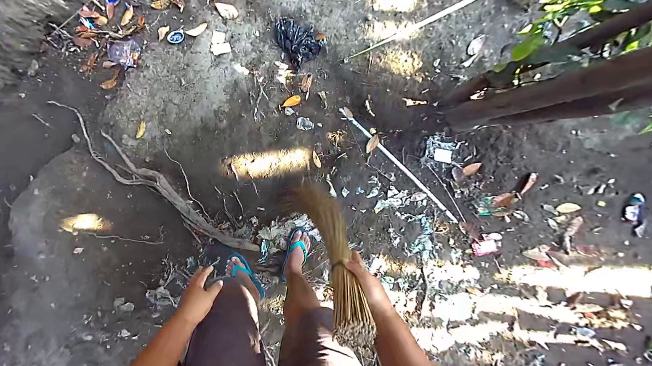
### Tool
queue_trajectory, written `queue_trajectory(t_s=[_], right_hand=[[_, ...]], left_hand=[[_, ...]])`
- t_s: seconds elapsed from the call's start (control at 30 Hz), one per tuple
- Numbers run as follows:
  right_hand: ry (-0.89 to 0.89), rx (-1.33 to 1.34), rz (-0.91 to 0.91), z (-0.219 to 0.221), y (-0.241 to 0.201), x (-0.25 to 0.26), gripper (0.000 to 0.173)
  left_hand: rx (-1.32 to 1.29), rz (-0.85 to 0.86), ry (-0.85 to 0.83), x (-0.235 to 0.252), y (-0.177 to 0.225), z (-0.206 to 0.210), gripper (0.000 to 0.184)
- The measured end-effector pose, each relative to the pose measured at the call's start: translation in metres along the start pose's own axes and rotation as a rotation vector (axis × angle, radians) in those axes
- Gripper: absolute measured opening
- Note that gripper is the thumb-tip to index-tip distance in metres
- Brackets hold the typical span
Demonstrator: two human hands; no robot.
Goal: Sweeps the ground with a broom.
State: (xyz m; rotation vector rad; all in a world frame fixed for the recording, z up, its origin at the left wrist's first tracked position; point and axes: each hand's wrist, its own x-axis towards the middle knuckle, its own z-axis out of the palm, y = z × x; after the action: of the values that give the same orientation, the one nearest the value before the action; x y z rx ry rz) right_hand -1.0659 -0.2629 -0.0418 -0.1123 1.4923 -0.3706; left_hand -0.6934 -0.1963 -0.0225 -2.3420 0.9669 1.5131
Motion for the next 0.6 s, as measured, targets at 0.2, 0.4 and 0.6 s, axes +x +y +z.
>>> queue_trajectory(t_s=[0.2, 0.4, 0.6], right_hand=[[0.165, 0.237, 0.021, -0.021, 0.021, -0.082, 0.075], [0.155, 0.486, 0.146, 0.010, 0.034, -0.079, 0.039], [-0.111, 0.420, 0.019, 0.119, -0.072, 0.051, 0.040]], left_hand=[[0.015, -0.066, 0.005, 0.000, -0.017, -0.009, 0.058], [-0.008, -0.052, 0.031, 0.008, -0.004, -0.012, 0.058], [0.018, 0.051, -0.004, 0.006, 0.020, -0.011, 0.057]])
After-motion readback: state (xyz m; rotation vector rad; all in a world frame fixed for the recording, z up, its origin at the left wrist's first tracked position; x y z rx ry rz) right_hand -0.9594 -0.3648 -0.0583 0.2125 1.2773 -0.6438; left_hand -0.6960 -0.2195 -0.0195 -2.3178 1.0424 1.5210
